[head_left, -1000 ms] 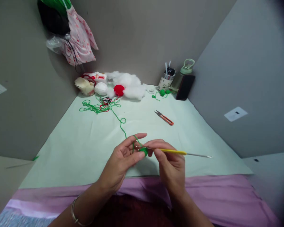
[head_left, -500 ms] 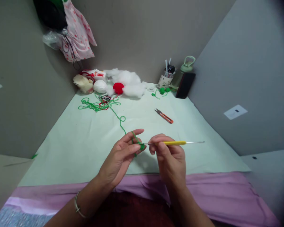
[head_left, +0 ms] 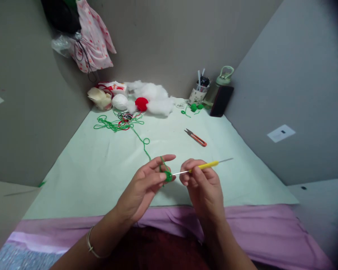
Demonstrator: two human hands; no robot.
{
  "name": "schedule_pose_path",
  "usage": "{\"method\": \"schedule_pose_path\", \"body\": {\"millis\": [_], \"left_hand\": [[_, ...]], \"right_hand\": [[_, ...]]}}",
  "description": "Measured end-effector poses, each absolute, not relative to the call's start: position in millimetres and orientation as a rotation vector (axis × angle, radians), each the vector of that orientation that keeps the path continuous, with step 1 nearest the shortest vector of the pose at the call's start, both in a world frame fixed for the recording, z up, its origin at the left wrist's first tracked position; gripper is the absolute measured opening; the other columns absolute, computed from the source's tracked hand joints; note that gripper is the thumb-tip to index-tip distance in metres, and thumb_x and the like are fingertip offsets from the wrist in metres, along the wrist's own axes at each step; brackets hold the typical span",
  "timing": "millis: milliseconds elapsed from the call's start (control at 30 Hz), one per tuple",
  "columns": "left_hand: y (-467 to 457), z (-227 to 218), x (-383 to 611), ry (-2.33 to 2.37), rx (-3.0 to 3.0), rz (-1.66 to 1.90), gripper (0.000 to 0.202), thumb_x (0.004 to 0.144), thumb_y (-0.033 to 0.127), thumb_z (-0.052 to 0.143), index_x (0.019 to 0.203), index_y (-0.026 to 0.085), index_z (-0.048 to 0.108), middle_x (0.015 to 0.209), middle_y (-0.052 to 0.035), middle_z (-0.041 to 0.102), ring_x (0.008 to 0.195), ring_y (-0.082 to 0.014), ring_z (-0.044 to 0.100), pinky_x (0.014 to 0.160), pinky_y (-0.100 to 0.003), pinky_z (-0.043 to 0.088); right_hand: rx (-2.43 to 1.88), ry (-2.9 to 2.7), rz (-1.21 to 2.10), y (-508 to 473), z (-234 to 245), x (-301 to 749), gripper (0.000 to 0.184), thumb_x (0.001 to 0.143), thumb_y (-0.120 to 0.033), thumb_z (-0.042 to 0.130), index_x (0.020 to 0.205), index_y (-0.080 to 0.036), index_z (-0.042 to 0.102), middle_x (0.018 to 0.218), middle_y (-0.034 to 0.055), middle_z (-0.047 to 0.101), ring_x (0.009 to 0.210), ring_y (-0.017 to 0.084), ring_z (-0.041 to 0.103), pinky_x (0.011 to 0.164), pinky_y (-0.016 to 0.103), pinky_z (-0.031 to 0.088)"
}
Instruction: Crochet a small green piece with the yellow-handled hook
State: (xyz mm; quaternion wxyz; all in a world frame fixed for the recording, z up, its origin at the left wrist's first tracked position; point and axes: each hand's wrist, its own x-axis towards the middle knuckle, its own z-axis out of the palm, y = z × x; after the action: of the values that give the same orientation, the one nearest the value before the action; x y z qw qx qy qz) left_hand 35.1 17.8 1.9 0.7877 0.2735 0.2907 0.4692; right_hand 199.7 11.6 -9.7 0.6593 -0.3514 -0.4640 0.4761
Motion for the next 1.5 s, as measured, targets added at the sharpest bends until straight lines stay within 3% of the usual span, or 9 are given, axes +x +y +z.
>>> {"method": "schedule_pose_path", "body": {"millis": [167, 600, 867, 1000, 1067, 1167, 1233, 1367, 1500], "left_hand": [[13.6, -0.2, 36.7, 0.758, 0.911, 1.068, 0.041, 0.084, 0.028, 0.084, 0.124, 0.029, 0.078, 0.09, -0.0011, 0.066, 0.09, -0.0166, 0.06, 0.09, -0.029, 0.047], [15.3, 0.0, 29.4, 0.875, 1.014, 1.103, 0.036, 0.084, 0.028, 0.084, 0.12, 0.029, 0.079, 0.092, -0.0015, 0.065, 0.092, -0.0168, 0.061, 0.088, -0.028, 0.048], [10.0, 0.0, 33.3, 1.028, 1.189, 1.256, 0.033, 0.084, 0.016, 0.081, 0.114, 0.03, 0.081, 0.091, -0.0001, 0.067, 0.086, -0.0143, 0.058, 0.09, -0.027, 0.046], [11.6, 0.5, 37.4, 0.795, 0.814, 1.12, 0.047, 0.08, 0.025, 0.088, 0.125, 0.028, 0.078, 0.08, 0.0027, 0.063, 0.069, -0.0086, 0.053, 0.068, -0.02, 0.045], [14.4, 1.4, 36.7, 0.647, 0.613, 0.971, 0.049, 0.079, 0.028, 0.089, 0.126, 0.023, 0.077, 0.07, 0.0053, 0.056, 0.056, -0.0046, 0.042, 0.064, -0.019, 0.045], [17.7, 4.0, 33.7, 0.581, 0.487, 0.919, 0.041, 0.081, 0.023, 0.086, 0.122, 0.018, 0.079, 0.061, 0.0098, 0.046, 0.049, -0.0011, 0.03, 0.087, -0.026, 0.053], [18.1, 6.3, 32.4, 0.599, 0.504, 0.978, 0.039, 0.081, 0.02, 0.086, 0.12, 0.02, 0.08, 0.067, 0.0087, 0.052, 0.049, -0.0002, 0.029, 0.096, -0.03, 0.053], [15.2, 7.6, 33.7, 0.658, 0.616, 1.042, 0.046, 0.078, 0.021, 0.087, 0.122, 0.026, 0.079, 0.088, 0.0027, 0.06, 0.061, -0.0038, 0.04, 0.071, -0.02, 0.047], [12.0, 5.2, 37.5, 0.706, 0.696, 1.041, 0.048, 0.078, 0.026, 0.088, 0.124, 0.027, 0.078, 0.088, -0.0004, 0.059, 0.072, -0.0091, 0.044, 0.057, -0.018, 0.034]], "right_hand": [[-0.835, -1.294, 0.891, 7.7, -13.5, 197.8, 0.015, 0.1, -0.026, 0.066, 0.097, -0.025, 0.08, 0.093, 0.0046, 0.076, 0.079, 0.016, 0.066, 0.07, 0.03, 0.054], [-0.804, -1.156, 1.044, 10.2, -9.3, 202.3, 0.02, 0.105, -0.03, 0.057, 0.096, -0.022, 0.073, 0.088, 0.0034, 0.076, 0.072, 0.013, 0.066, 0.068, 0.028, 0.055], [-0.868, -1.746, 0.318, -3.4, -7.2, 202.6, 0.027, 0.101, -0.011, 0.054, 0.117, -0.025, 0.07, 0.1, 0.0071, 0.077, 0.089, 0.021, 0.072, 0.076, 0.037, 0.06], [-0.926, -1.859, -0.05, -5.7, -15.5, 200.4, 0.039, 0.094, -0.008, 0.067, 0.125, -0.031, 0.073, 0.108, 0.0078, 0.077, 0.099, 0.023, 0.073, 0.078, 0.037, 0.061], [-0.948, -1.8, 0.005, -6.1, -17.1, 199.9, 0.04, 0.094, -0.008, 0.066, 0.124, -0.032, 0.074, 0.108, 0.0072, 0.076, 0.098, 0.023, 0.072, 0.077, 0.037, 0.061], [-0.943, -1.557, 0.292, -4.5, -12.7, 199.4, 0.028, 0.1, -0.012, 0.058, 0.114, -0.028, 0.076, 0.096, 0.0063, 0.075, 0.084, 0.021, 0.07, 0.071, 0.037, 0.059], [-0.884, -1.364, 0.547, -1.2, -8.3, 198.7, 0.021, 0.102, -0.017, 0.056, 0.104, -0.025, 0.076, 0.088, 0.005, 0.073, 0.075, 0.019, 0.066, 0.066, 0.035, 0.057], [-0.755, -1.206, 0.925, 8.6, -5.8, 196.4, 0.016, 0.102, -0.028, 0.061, 0.094, -0.023, 0.075, 0.083, 0.003, 0.07, 0.068, 0.015, 0.062, 0.065, 0.03, 0.055], [-0.778, -1.233, 0.909, 9.9, -11.2, 192.9, 0.016, 0.103, -0.025, 0.06, 0.099, -0.025, 0.076, 0.087, 0.0025, 0.071, 0.072, 0.014, 0.065, 0.067, 0.03, 0.057]]}}
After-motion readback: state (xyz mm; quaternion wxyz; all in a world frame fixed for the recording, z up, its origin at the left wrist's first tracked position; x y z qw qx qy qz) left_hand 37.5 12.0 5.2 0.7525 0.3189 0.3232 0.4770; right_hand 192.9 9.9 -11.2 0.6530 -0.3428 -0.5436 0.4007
